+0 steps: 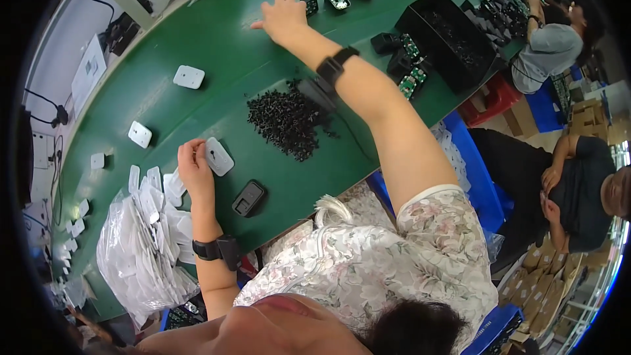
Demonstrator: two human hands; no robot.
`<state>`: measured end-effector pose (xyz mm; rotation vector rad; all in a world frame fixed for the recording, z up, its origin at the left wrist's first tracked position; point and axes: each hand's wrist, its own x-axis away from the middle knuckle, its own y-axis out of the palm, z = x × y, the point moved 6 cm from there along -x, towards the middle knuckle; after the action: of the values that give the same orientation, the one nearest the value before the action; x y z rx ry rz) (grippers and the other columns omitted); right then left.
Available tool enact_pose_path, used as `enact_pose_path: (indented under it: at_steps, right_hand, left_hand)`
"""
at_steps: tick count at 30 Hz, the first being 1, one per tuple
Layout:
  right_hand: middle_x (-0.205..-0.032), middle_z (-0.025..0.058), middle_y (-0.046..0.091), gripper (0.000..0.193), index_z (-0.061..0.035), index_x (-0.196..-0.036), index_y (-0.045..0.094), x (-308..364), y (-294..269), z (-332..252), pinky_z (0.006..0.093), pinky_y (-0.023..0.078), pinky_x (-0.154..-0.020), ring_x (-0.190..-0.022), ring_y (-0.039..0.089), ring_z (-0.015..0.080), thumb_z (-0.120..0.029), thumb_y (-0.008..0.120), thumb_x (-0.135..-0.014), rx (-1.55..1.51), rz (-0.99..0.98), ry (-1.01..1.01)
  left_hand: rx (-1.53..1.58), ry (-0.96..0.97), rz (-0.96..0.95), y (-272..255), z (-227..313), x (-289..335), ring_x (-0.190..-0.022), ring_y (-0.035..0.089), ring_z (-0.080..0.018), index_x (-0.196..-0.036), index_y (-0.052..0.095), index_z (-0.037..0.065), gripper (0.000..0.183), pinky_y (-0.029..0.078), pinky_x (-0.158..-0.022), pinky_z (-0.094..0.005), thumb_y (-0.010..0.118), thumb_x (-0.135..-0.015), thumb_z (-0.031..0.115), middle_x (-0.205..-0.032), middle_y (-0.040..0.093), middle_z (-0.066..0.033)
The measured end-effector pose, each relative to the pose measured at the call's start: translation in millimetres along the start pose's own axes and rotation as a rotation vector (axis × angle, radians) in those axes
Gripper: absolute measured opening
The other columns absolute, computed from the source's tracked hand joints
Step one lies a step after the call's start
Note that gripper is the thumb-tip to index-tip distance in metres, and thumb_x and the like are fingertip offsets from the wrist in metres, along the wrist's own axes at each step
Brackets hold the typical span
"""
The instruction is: Assembling electronic components into plastic casings on a production line.
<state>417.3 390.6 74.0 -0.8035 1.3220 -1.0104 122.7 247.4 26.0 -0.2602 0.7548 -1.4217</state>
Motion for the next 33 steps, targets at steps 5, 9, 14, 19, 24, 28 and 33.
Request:
enact_pose_path:
  at_steps: [5, 9, 14, 19, 24, 28, 33]
  right_hand:
    - [-0.102, 0.0162, 0.061, 0.058, -0.0076, -0.115, 0.058, -25.4, 28.9, -0.2, 0.0400, 0.051, -0.072, -0.096, 0.059, 0.0311, -0.050, 0.064, -0.077, -0.012, -0.510, 0.010]
    - [-0.093, 0.0169, 0.064, 0.052, -0.0029, -0.112, 0.058, -16.4, 28.1, 11.7, 0.0401, 0.052, -0.075, -0.083, 0.063, 0.0324, -0.033, 0.069, -0.072, -0.458, -0.112, 0.004]
    - [-0.097, 0.0119, 0.060, 0.053, -0.0001, -0.115, 0.053, 28.8, 28.0, -6.2, 0.0325, 0.047, -0.085, -0.095, 0.059, 0.0226, -0.020, 0.070, -0.070, -1.033, -0.290, 0.018]
    - [-0.098, 0.0123, 0.063, 0.053, -0.0058, -0.120, 0.054, 48.4, 17.0, 0.0, 0.0330, 0.048, -0.082, -0.088, 0.061, 0.0235, -0.014, 0.070, -0.070, -0.720, -0.205, -0.185]
    - [-0.101, 0.0100, 0.063, 0.043, -0.0043, -0.116, 0.058, 66.3, -14.8, -23.2, 0.0308, 0.050, -0.081, -0.090, 0.062, 0.0214, -0.011, 0.070, -0.076, -0.827, -0.202, -0.203]
    - [-0.106, 0.0123, 0.060, 0.041, -0.0036, -0.116, 0.058, 108.6, -66.2, -85.9, 0.0307, 0.048, -0.085, -0.095, 0.060, 0.0232, -0.007, 0.068, -0.077, -0.929, -0.213, -0.510]
    - [-0.102, 0.0120, 0.059, 0.042, -0.0054, -0.117, 0.057, 141.1, -76.1, -128.5, 0.0365, 0.047, -0.082, -0.094, 0.056, 0.0294, -0.010, 0.068, -0.076, -0.877, -0.267, -0.706]
  left_hand:
    - [-0.313, 0.089, -0.026, 0.0, 16.0, 5.1, -0.082, 0.055, -0.0305, -0.097, 0.058, 0.003, 0.024, 0.045, -0.068, -0.0375, 0.065, -0.082, 0.020, -0.092, 0.052, -0.0134]
    - [-0.510, 0.163, -0.137, 6.4, 35.7, 16.7, -0.086, 0.052, -0.0336, -0.109, 0.051, -0.001, 0.056, 0.045, -0.072, -0.0395, 0.075, -0.071, 0.033, -0.096, 0.051, -0.0164]
    - [-0.409, 0.183, -0.182, 5.0, 36.5, 23.7, -0.094, 0.050, -0.0341, -0.115, 0.049, -0.002, 0.053, 0.042, -0.081, -0.0396, 0.073, -0.069, 0.010, -0.101, 0.053, -0.0162]
    - [-0.319, 0.252, -0.202, 6.1, 23.3, 20.9, -0.106, 0.050, -0.0314, -0.121, 0.048, 0.003, 0.054, 0.040, -0.086, -0.0407, 0.066, -0.070, -0.001, -0.112, 0.055, -0.0127]
    - [-0.192, 0.348, -0.216, 3.6, 23.1, 15.7, -0.105, 0.051, -0.0315, -0.122, 0.048, 0.003, 0.052, 0.042, -0.087, -0.0405, 0.063, -0.072, -0.003, -0.110, 0.056, -0.0144]
    - [-0.005, 0.280, -0.098, -22.0, 19.3, 18.1, -0.109, 0.052, -0.0340, -0.125, 0.048, 0.003, 0.051, 0.042, -0.092, -0.0398, 0.054, -0.077, -0.009, -0.117, 0.056, -0.0166]
    - [0.056, 0.255, -0.134, -28.7, 17.7, 21.0, -0.115, 0.051, -0.0310, -0.123, 0.053, 0.005, 0.050, 0.042, -0.095, -0.0381, 0.046, -0.077, -0.013, -0.124, 0.055, -0.0142]
